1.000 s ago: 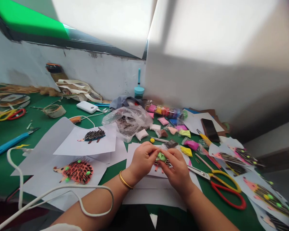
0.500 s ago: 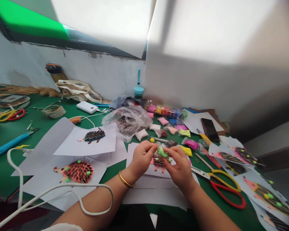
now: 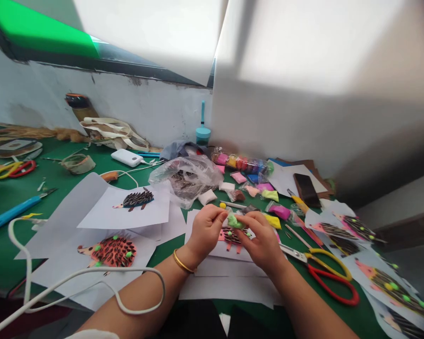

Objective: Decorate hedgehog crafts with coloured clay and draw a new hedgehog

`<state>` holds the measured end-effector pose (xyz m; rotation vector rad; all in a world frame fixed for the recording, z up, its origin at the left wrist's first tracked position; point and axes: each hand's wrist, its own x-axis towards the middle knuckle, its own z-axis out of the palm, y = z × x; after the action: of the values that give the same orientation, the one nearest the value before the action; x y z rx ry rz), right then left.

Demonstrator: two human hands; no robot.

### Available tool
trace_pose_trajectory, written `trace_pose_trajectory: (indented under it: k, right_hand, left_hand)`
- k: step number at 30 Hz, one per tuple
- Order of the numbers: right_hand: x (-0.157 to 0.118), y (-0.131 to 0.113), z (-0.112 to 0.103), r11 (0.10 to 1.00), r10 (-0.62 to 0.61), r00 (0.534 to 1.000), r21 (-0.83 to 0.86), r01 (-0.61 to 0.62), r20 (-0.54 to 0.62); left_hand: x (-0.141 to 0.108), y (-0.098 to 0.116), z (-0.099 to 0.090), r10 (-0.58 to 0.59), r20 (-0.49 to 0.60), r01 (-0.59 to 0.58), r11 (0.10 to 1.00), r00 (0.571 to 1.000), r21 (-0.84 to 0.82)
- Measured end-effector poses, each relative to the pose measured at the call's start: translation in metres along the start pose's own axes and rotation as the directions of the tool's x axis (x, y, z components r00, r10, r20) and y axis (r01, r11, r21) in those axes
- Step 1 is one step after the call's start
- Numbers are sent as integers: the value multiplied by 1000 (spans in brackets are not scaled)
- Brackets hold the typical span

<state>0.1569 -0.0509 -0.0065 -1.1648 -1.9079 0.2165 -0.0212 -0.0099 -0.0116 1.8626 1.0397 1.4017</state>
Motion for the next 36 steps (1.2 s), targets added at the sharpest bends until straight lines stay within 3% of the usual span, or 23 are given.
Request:
trace_pose_trajectory:
  k: [6,10,15,20,25,28,31,33,36]
  right_hand:
    - [8,17,-13,998,40,999,-46,-41,-25]
    - [21,56,-34,944,178,973,-255,-211,-148]
    - [19,86,-43,883,277,958,-374,-284,-73]
    - [3,76,-43,910,247,965,-321,-262,-90]
    - [-18,67,-40,928,293,954,-260,-268,62]
    - [-30,65,-36,928,310,942,-254,-271,126]
    - [-39,61,-33,927,320,933,-259,-272,165]
    - [-43,55,-32,926,325,928,-262,-273,182]
    - [-48,44,-33,929,318,923,-265,-258,216]
  left_hand:
    - [3,-5,5,-246,111,267,927,963,-263]
    - [9,-12,1,-346,39,337,874,938,-351]
    - [13,-21,-3,-266,8,263,947,964,-183]
    - [15,-27,-6,-169,11,169,986,985,-3]
    - [19,-21,-16,-107,93,82,968,990,239]
    - [18,-18,-22,-132,200,33,899,971,437]
    - [16,-19,-29,-241,288,5,774,927,633]
    - [13,-21,-34,-314,323,1,719,893,695]
    - [9,-19,-42,-332,367,-15,723,869,690]
